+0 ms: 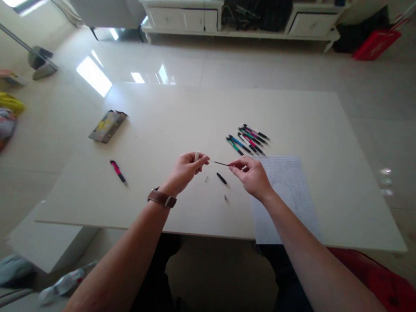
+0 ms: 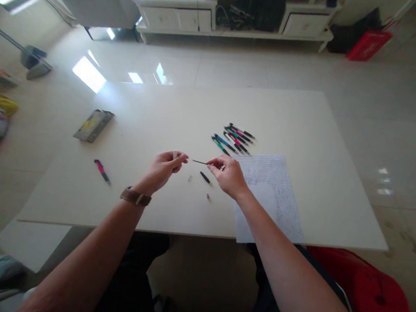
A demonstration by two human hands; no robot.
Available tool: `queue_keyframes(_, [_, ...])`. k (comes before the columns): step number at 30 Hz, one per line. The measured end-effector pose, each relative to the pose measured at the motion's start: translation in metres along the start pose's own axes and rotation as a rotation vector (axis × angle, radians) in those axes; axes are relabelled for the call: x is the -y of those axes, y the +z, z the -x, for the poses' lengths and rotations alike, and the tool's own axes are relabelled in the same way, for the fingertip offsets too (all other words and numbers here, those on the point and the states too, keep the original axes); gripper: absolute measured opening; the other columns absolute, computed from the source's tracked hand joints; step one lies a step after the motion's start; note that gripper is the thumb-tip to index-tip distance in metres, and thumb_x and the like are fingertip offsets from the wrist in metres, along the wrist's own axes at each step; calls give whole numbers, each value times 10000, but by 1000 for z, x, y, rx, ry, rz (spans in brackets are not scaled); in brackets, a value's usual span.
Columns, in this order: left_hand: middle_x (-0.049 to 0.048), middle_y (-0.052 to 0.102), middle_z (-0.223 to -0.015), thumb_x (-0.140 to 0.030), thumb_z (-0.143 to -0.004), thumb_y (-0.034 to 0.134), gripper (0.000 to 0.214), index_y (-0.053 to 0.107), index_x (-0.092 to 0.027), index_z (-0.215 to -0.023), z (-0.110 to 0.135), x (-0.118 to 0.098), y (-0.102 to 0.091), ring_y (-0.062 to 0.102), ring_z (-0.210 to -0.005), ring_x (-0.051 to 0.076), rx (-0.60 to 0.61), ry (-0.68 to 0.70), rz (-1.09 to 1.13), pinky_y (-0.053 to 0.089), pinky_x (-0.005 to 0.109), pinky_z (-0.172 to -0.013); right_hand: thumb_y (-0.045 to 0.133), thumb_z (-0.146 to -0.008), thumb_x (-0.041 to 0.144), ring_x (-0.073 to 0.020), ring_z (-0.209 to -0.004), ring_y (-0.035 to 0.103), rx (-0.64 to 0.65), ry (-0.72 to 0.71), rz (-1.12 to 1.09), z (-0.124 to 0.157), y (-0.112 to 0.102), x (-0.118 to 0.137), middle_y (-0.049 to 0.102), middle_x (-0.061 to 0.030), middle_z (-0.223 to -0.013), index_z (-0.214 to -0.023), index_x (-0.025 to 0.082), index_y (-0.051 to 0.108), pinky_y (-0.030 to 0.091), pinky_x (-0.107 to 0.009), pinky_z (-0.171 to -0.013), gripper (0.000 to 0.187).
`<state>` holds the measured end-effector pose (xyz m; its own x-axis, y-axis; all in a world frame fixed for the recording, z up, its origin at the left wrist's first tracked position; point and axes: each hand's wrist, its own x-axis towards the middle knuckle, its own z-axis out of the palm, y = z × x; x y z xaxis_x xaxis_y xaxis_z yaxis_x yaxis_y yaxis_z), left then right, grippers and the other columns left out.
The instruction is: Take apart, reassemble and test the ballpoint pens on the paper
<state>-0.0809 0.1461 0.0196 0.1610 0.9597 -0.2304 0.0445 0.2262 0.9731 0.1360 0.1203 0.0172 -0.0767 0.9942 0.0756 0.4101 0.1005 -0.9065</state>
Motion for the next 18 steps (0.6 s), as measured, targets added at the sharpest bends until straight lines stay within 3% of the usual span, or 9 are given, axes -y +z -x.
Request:
queue_keyframes(12, [27, 640, -724, -457, -762, 751, 325, 656, -149, -720, -1, -6, 1, 409, -562, 65, -8, -3, -29, 306, 222, -520, 678, -834, 201, -149, -717, 611, -4, -16, 18, -2, 3, 2, 685, -36, -799, -844, 189, 762, 453, -275, -624, 86])
queue_keyframes(18, [-7, 579, -636, -425, -741, 759, 288, 695, -146, -770, 0, -5, 1, 443, -585, 87, -15, 9, -174, 347, 236, -549, 675, -824, 181, -148, -706, 609, 22, -3, 76, 0, 3, 2, 690, -33, -782, -834, 189, 760, 459, -274, -635, 86])
